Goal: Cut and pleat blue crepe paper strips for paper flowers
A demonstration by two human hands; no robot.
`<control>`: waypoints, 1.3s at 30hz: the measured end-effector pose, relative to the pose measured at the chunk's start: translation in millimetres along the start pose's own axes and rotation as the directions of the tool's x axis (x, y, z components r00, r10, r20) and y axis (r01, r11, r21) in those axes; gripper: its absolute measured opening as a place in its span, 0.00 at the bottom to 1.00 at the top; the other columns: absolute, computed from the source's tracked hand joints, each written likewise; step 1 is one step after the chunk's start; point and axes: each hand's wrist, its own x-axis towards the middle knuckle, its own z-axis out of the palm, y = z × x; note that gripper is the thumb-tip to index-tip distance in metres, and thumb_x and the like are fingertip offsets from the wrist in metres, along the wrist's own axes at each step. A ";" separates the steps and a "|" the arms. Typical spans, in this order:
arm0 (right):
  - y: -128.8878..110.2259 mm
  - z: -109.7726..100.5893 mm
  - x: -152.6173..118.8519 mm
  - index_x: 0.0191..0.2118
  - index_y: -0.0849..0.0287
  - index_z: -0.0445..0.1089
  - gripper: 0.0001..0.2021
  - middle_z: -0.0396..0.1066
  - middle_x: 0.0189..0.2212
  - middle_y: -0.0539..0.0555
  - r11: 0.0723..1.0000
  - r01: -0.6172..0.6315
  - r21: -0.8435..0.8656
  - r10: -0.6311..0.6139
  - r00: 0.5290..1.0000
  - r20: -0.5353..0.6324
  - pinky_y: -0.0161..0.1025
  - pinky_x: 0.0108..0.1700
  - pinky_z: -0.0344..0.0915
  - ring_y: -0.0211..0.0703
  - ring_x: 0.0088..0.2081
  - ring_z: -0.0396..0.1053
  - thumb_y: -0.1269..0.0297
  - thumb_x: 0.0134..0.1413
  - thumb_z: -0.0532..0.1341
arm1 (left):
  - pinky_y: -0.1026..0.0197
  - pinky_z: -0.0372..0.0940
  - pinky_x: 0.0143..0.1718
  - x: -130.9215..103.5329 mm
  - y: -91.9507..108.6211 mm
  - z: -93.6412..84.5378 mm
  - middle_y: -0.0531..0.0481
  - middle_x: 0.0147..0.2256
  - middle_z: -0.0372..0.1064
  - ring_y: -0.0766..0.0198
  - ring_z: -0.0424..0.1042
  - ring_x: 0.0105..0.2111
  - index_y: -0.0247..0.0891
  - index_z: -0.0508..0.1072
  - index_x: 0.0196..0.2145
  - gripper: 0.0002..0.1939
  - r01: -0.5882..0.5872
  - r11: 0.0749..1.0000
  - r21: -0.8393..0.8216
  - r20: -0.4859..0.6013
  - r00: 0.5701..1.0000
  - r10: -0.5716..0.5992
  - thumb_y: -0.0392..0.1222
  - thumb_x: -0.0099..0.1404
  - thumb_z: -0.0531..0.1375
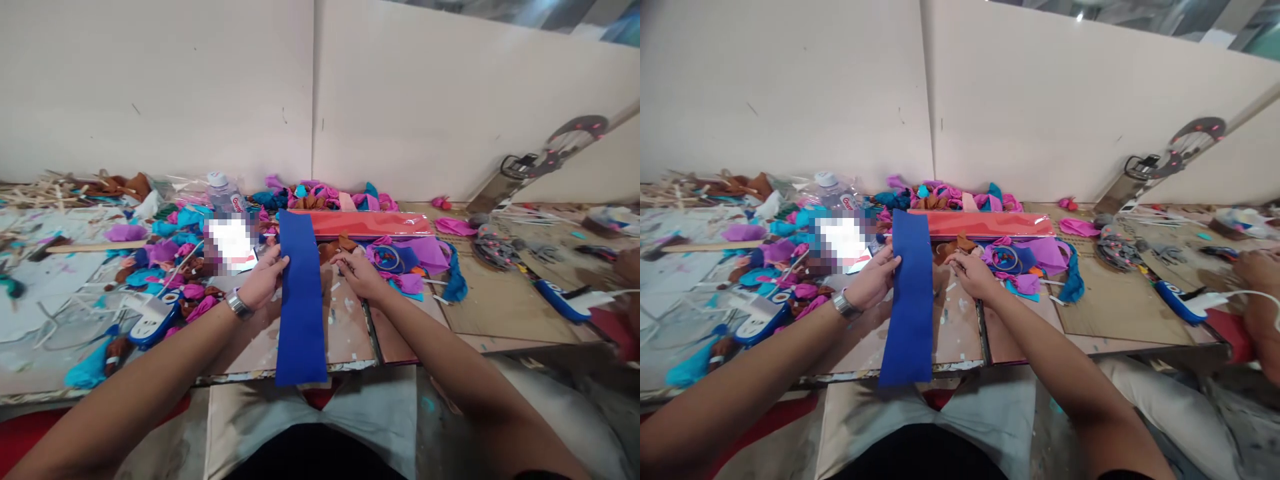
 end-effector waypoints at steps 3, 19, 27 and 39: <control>0.6 1.9 1.6 0.51 0.57 0.77 0.16 0.80 0.48 0.60 0.994 0.108 0.031 -0.109 0.992 0.058 0.46 0.54 0.66 0.49 0.49 0.74 0.60 0.71 0.53 | 0.61 0.74 0.47 -2.2 2.7 2.2 0.45 0.61 0.71 0.60 0.76 0.50 0.43 0.67 0.64 0.31 -0.069 0.997 -0.028 0.030 0.997 0.070 0.50 0.67 0.68; -16.7 -3.3 34.9 0.40 0.58 0.76 0.19 0.71 0.26 0.51 0.837 -0.259 0.482 0.283 0.959 0.024 0.39 0.32 0.68 0.41 0.27 0.69 0.45 0.63 0.61 | 0.57 0.75 0.47 6.6 -9.2 -12.0 0.45 0.54 0.76 0.58 0.79 0.46 0.44 0.64 0.66 0.33 -0.075 0.997 0.024 -0.009 0.997 0.075 0.47 0.66 0.68; 4.4 -57.9 46.2 0.37 0.57 0.73 0.21 0.65 0.23 0.47 0.658 -0.243 0.713 0.514 0.836 -0.189 0.37 0.23 0.68 0.35 0.19 0.64 0.42 0.56 0.68 | 0.59 0.76 0.39 10.1 -15.8 -17.5 0.45 0.48 0.79 0.62 0.79 0.36 0.41 0.64 0.64 0.32 -0.018 0.999 0.049 -0.024 1.000 0.019 0.44 0.65 0.68; -1.2 -116.1 41.2 0.48 0.60 0.78 0.17 0.80 0.48 0.64 0.757 -0.324 -0.568 0.326 0.940 -0.102 0.47 0.48 0.67 0.60 0.49 0.76 0.60 0.69 0.53 | 0.59 0.75 0.38 7.7 -13.2 -17.1 0.46 0.41 0.79 0.59 0.79 0.36 0.39 0.68 0.60 0.28 0.011 0.995 0.103 0.020 1.000 -0.013 0.46 0.65 0.68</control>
